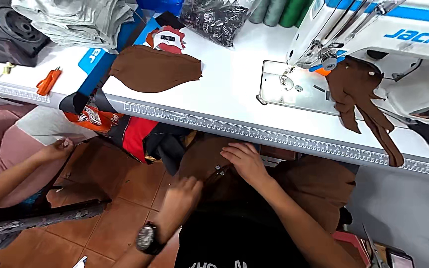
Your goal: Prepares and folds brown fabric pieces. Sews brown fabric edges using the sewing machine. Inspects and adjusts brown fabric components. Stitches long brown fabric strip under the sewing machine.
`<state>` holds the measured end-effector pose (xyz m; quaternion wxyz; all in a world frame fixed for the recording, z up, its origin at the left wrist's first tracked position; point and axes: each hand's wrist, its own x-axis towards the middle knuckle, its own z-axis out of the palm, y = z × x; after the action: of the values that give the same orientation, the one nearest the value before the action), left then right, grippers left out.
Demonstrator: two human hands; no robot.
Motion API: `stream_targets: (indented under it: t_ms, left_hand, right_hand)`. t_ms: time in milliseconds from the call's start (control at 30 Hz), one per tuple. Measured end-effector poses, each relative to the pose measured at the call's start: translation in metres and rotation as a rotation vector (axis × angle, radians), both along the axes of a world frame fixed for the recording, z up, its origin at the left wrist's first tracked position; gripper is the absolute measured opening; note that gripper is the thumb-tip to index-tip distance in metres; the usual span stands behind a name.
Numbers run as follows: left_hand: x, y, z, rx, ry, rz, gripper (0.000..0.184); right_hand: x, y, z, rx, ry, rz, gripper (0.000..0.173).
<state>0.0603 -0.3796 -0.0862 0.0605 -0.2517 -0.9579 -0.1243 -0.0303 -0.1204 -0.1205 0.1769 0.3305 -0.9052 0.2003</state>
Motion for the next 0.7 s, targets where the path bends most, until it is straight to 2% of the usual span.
stream_targets:
  t_ms: [67, 133, 267, 367, 467, 533, 567, 633, 700]
  left_hand:
    - [0.021, 0.026, -0.04, -0.044, -0.122, 0.081, 0.017]
    - [0.024, 0.037, -0.054, -0.04, -0.096, 0.118, 0.022]
    - [0.026, 0.037, -0.02, -0.015, 0.076, 0.172, 0.043]
    - [0.033, 0.053, 0.0, -0.073, 0.079, 0.247, 0.051]
    - [0.032, 0.09, -0.012, -0.194, -0.22, 0.322, 0.059]
    - [0.027, 0.113, -0.022, -0.262, -0.523, 0.337, 0.064]
    - [0.022, 0.117, -0.024, -0.262, -0.609, 0.344, 0.066]
    - [0.01, 0.114, -0.012, -0.217, -0.778, 0.321, 0.07]
    - [0.0, 0.099, 0.005, -0.156, -0.937, 0.239, 0.082]
  right_hand:
    - [-0.009, -0.005, -0.045, 0.032, -0.006, 0.013, 0.036]
    - [-0.017, -0.01, -0.059, 0.015, 0.031, 0.01, 0.038]
    - [-0.03, -0.026, -0.029, -0.089, 0.153, 0.042, 0.037]
    - [-0.044, -0.039, -0.014, -0.173, 0.249, 0.161, 0.037]
    - [-0.047, -0.031, -0.032, -0.034, 0.112, 0.21, 0.044]
    - [-0.036, -0.019, -0.046, 0.067, -0.105, 0.123, 0.059]
    - [-0.032, -0.016, -0.048, 0.066, -0.163, 0.051, 0.063]
    - [-0.026, -0.01, -0.048, -0.078, -0.226, -0.134, 0.06]
    - [-0.009, -0.001, -0.049, -0.329, -0.399, -0.315, 0.045]
